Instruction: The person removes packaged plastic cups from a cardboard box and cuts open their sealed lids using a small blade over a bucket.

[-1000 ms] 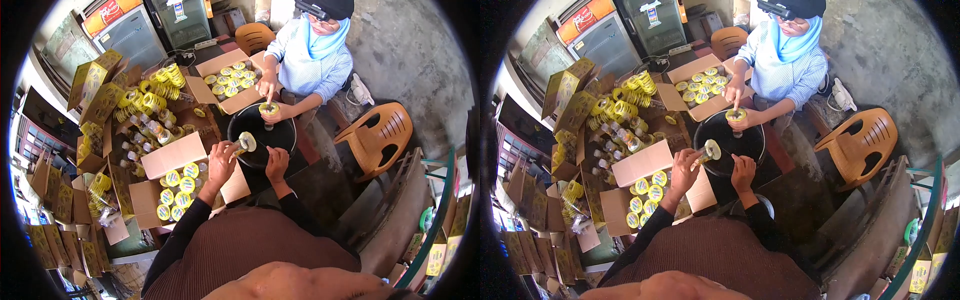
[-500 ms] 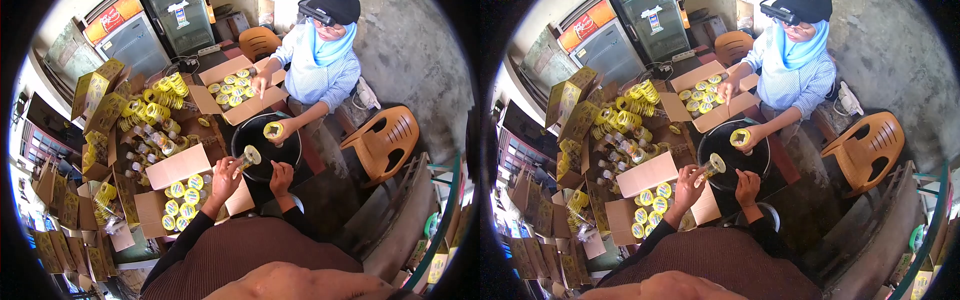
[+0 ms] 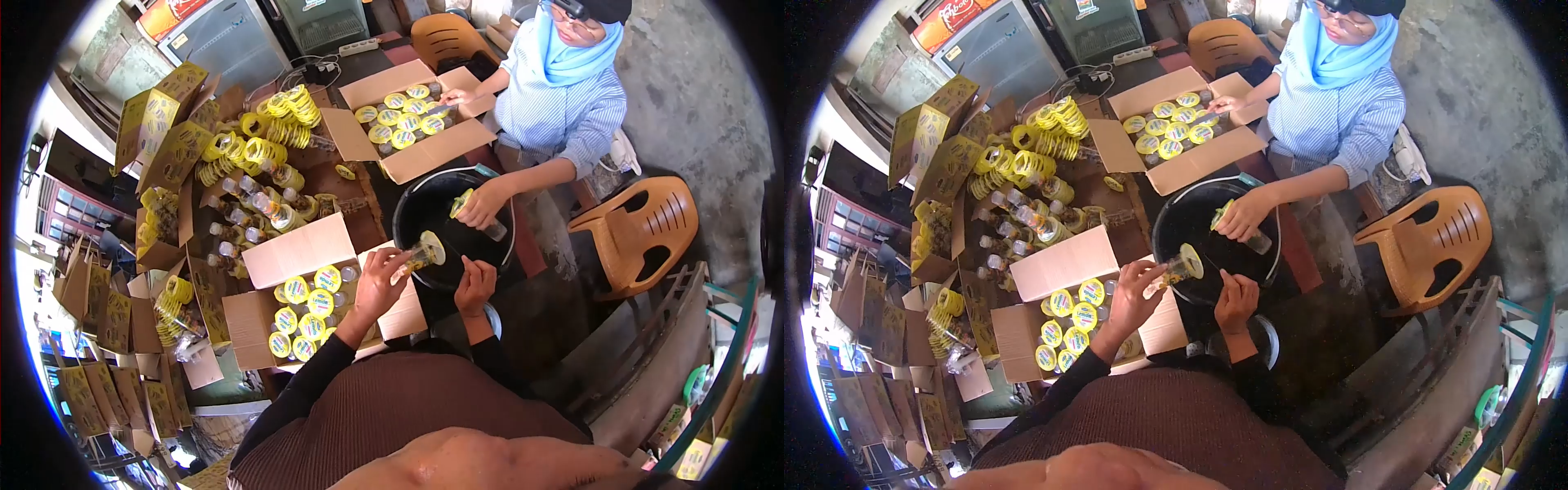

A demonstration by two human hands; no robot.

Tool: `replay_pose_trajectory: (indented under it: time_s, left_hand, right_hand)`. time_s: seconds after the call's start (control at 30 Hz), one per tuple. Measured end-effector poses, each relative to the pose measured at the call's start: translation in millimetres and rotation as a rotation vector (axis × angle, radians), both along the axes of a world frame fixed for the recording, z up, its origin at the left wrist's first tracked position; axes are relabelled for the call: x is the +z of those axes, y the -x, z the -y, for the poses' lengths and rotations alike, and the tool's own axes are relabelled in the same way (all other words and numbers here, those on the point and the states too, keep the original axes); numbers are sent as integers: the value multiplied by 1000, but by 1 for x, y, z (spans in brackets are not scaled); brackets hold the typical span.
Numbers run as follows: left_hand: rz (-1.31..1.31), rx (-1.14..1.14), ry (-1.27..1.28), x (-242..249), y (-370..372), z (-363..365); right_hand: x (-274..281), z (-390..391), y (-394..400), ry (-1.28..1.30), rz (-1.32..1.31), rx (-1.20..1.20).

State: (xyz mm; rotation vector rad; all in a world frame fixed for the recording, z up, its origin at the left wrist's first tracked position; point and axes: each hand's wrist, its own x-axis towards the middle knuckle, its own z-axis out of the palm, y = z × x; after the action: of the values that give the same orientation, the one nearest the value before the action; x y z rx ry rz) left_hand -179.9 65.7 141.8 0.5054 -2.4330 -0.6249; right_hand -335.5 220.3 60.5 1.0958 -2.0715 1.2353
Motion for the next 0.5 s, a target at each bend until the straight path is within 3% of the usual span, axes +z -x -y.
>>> replay_pose_trajectory:
  time_s: [0.13,0.5]
  left_hand:
    - [73,-46,-14,-1,-10,2]
    - [-80,-20,-170,-15,-11,8]
  right_hand:
    - [1,3,-1,12,30,-23]
    - [-5,4,3,-36,-13,-43]
